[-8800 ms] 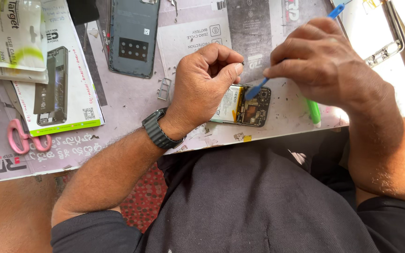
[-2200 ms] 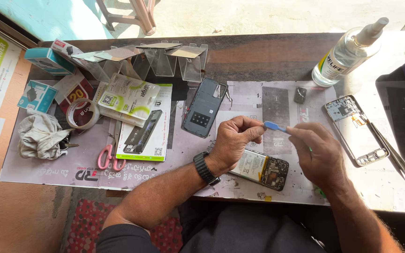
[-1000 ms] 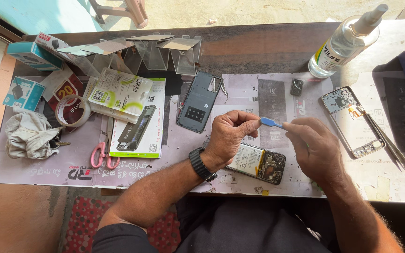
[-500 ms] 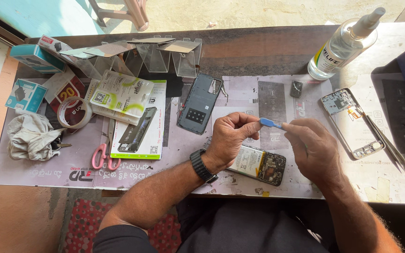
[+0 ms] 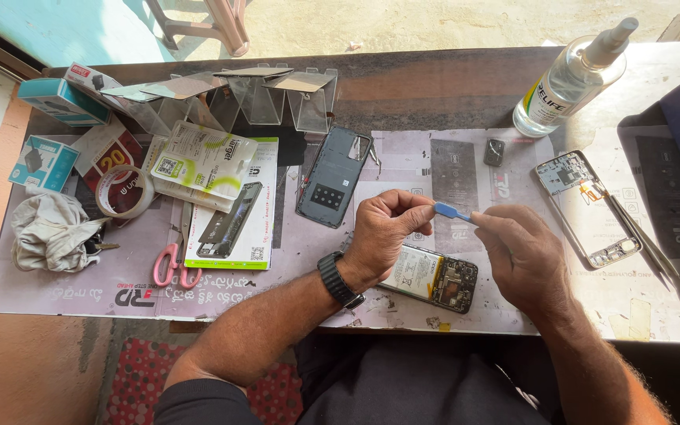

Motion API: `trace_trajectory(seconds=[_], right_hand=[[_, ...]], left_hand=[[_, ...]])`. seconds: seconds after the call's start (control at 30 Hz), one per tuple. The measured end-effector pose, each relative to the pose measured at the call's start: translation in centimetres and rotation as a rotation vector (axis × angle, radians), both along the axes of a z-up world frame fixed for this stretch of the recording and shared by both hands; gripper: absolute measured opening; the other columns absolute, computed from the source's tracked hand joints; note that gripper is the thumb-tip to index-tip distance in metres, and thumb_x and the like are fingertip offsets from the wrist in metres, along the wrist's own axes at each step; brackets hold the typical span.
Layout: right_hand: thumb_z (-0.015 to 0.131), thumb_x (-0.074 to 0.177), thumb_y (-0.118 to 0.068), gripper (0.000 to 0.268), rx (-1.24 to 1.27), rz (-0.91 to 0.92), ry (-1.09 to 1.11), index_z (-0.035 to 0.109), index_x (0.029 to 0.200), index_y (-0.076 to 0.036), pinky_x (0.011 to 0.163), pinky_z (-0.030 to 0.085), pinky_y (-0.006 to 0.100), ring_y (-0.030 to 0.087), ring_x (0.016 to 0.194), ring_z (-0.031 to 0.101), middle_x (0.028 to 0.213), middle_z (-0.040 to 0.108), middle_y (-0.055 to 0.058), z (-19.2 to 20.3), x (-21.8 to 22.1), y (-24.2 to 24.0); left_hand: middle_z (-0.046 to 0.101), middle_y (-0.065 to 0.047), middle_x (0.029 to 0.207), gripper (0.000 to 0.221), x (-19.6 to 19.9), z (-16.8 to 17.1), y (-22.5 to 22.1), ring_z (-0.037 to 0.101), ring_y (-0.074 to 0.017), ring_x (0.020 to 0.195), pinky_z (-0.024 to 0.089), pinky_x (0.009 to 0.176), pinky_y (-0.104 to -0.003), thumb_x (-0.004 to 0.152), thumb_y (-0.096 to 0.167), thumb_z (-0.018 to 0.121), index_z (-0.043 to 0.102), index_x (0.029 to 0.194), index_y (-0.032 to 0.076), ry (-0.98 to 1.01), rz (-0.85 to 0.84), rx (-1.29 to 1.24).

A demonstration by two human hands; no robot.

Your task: The person cleans the internal components of a disassembled mobile phone using a toothbrush and a utility knife. They repeatedly brush the motherboard and connectors, then use the knife to scrape or adjust small parts. The phone remains open on the workbench throughout the clip.

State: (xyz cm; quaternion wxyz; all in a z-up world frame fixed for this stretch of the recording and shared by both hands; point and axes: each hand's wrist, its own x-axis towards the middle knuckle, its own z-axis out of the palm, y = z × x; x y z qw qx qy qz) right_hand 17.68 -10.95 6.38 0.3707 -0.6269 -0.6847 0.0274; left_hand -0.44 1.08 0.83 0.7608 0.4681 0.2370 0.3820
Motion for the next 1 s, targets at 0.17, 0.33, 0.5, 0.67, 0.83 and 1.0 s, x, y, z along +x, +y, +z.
trace_trajectory(seconds=[0.17,0.33,0.5,0.67,0.83,1.0], right_hand=[[0.07,0.092,-0.003,0.016,-0.005,-0.006,0.022,0.071,0.108,-0.003,0.068,0.057,0.034,0.022,0.087,0.07,0.101,0.07,0.012,0.35,-0.05,0.22],[0.071,0.091,-0.003,0.017,0.02,0.0,0.017,0.071,0.108,-0.001,0.069,0.056,0.035,0.024,0.087,0.069,0.101,0.069,0.013,0.48,-0.04,0.07],[0.071,0.093,-0.002,0.014,-0.003,-0.034,0.047,0.071,0.107,-0.001,0.07,0.056,0.034,0.023,0.088,0.069,0.101,0.07,0.012,0.3,-0.24,-0.24],[0.07,0.093,-0.003,0.015,-0.002,-0.026,0.038,0.071,0.108,-0.001,0.07,0.057,0.035,0.023,0.088,0.07,0.102,0.07,0.012,0.16,-0.14,-0.22],[0.07,0.093,-0.004,0.015,-0.015,-0.008,0.066,0.071,0.107,-0.001,0.067,0.057,0.033,0.022,0.087,0.07,0.101,0.07,0.012,0.2,0.03,0.0],[0.07,0.094,-0.003,0.013,0.0,-0.04,0.06,0.071,0.107,-0.001,0.07,0.057,0.033,0.023,0.089,0.07,0.103,0.07,0.013,0.36,0.2,-0.14]], left_hand=[[0.074,-0.01,0.088,0.016,0.11,0.14,-0.06,0.069,-0.0125,0.076,0.061,0.072,-0.027,0.094,0.011,0.076,0.073,0.103,-0.002,-0.025,-0.007,-0.001],[0.075,-0.01,0.088,0.016,0.08,0.04,-0.14,0.069,-0.0125,0.076,0.061,0.073,-0.027,0.093,0.011,0.076,0.073,0.102,-0.002,-0.03,-0.011,-0.001],[0.075,-0.009,0.089,0.016,0.09,-0.1,-0.27,0.07,-0.0126,0.076,0.061,0.073,-0.027,0.093,0.011,0.076,0.073,0.102,-0.002,-0.036,-0.009,-0.001],[0.075,-0.009,0.089,0.015,0.18,-0.1,-0.27,0.069,-0.0122,0.076,0.06,0.072,-0.026,0.094,0.01,0.076,0.073,0.103,-0.002,-0.019,-0.001,-0.001],[0.075,-0.009,0.087,0.014,0.05,0.01,-0.19,0.07,-0.0124,0.075,0.061,0.073,-0.027,0.094,0.01,0.075,0.073,0.102,-0.001,-0.015,-0.005,0.001],[0.075,-0.01,0.089,0.013,0.06,0.11,-0.24,0.069,-0.0129,0.076,0.061,0.073,-0.028,0.094,0.008,0.076,0.073,0.102,-0.002,-0.028,-0.011,0.002]])
